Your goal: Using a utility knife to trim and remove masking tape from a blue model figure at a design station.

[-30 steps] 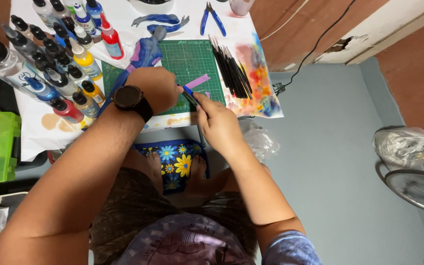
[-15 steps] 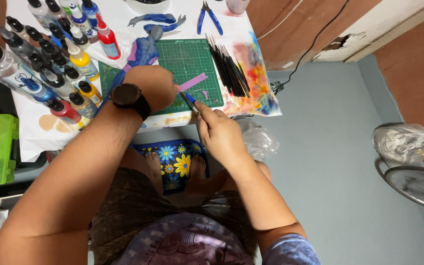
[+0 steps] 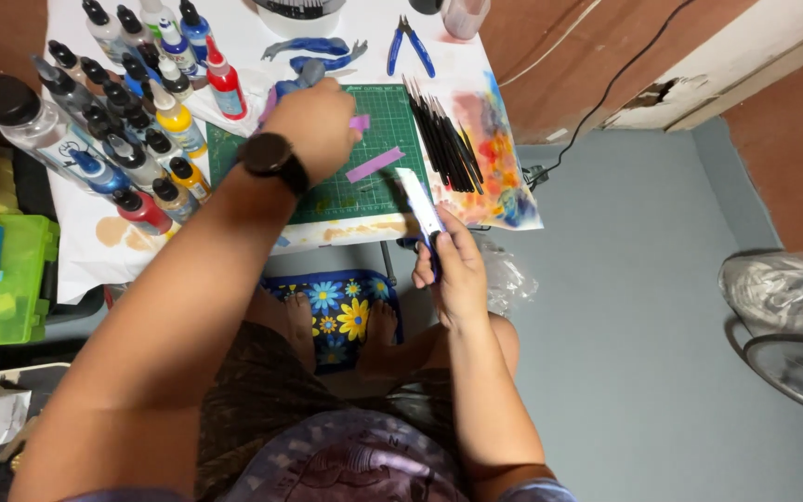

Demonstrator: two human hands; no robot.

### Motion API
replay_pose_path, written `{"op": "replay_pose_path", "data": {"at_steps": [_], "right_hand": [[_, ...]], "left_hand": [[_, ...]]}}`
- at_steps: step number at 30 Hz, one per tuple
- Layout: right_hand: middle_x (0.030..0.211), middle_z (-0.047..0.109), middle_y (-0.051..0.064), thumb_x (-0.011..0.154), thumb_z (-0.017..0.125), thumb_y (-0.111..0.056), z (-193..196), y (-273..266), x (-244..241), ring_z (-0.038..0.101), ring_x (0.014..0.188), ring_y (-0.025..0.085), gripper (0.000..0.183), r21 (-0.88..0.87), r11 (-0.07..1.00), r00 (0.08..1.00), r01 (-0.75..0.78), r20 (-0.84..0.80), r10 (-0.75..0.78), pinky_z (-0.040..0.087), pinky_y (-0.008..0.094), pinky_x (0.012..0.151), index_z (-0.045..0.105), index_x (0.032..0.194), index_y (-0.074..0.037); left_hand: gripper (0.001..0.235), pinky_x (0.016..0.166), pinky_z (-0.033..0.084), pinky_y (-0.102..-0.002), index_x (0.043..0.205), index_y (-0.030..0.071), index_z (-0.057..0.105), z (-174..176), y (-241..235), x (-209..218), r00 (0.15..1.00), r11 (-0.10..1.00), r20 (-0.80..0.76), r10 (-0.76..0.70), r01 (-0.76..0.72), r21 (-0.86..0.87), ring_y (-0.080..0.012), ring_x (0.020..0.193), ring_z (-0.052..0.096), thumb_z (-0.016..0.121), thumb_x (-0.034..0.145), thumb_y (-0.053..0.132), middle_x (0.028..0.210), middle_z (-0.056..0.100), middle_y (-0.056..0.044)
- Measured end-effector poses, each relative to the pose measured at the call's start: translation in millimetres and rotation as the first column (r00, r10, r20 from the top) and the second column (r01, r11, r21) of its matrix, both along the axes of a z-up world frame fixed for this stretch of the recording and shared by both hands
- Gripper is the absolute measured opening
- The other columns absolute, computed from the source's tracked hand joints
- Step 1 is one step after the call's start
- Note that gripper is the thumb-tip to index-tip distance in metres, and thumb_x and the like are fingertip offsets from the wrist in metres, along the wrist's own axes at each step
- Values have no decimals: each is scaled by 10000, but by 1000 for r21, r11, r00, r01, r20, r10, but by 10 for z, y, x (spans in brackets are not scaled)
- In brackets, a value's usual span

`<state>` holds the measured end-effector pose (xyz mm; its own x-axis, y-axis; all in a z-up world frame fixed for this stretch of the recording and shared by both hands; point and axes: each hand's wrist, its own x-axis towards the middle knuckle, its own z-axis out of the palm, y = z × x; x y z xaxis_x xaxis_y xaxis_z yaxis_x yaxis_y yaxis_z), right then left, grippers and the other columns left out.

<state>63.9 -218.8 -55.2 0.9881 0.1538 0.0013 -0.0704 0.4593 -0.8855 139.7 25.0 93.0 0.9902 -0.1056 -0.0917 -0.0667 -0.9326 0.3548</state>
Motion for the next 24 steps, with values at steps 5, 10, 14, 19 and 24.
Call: {"op": "replay_pose_path", "data": {"at_steps": [5,10,14,19,24], "right_hand": [[950,648,149,1030,631,-190,-23,-133,-78,617,706,193,372,211,966,988,-151,49,144,600,365,688,537,1326,15],[987,627,121,1008,666,-188,-12,-303,-179,610,749,204,330,212,955,977,-206,-2,211,634,398,743,545,1277,-40],[1009,580,164,1031,570,-144,-129,-450,-138,591,752,217,358,91,988,987,-126,110,115,626,426,723,490,1348,2],[973,561,192,1043,550,-145,-182,-462,-127,557,696,197,384,61,993,977,-99,197,85,633,416,642,459,1370,35],[940,590,200,1033,577,-152,-264,-239,-293,563,686,194,451,93,990,970,-103,229,79,613,404,623,460,1422,44]], "left_hand": [[245,749,598,-511,1138,-49,678,-492,-80,637,996,992,68,-58,49,120,-414,860,671,596,909,-74,1168,554,-232],[386,753,581,-542,1249,-8,576,-581,-127,685,988,992,120,-93,82,94,-435,951,632,564,878,-115,1194,541,-238],[275,855,514,-458,1138,31,641,-407,-330,221,947,953,271,-173,92,289,-356,1064,568,568,876,-12,1152,569,-162],[148,717,571,-444,994,-32,705,-641,-683,-726,771,963,602,-208,268,-11,-365,865,677,651,870,27,925,638,-183],[358,409,627,-297,1322,-120,541,-874,-1102,-1167,992,107,123,29,119,-987,-285,534,721,569,999,31,769,639,-246]]}}
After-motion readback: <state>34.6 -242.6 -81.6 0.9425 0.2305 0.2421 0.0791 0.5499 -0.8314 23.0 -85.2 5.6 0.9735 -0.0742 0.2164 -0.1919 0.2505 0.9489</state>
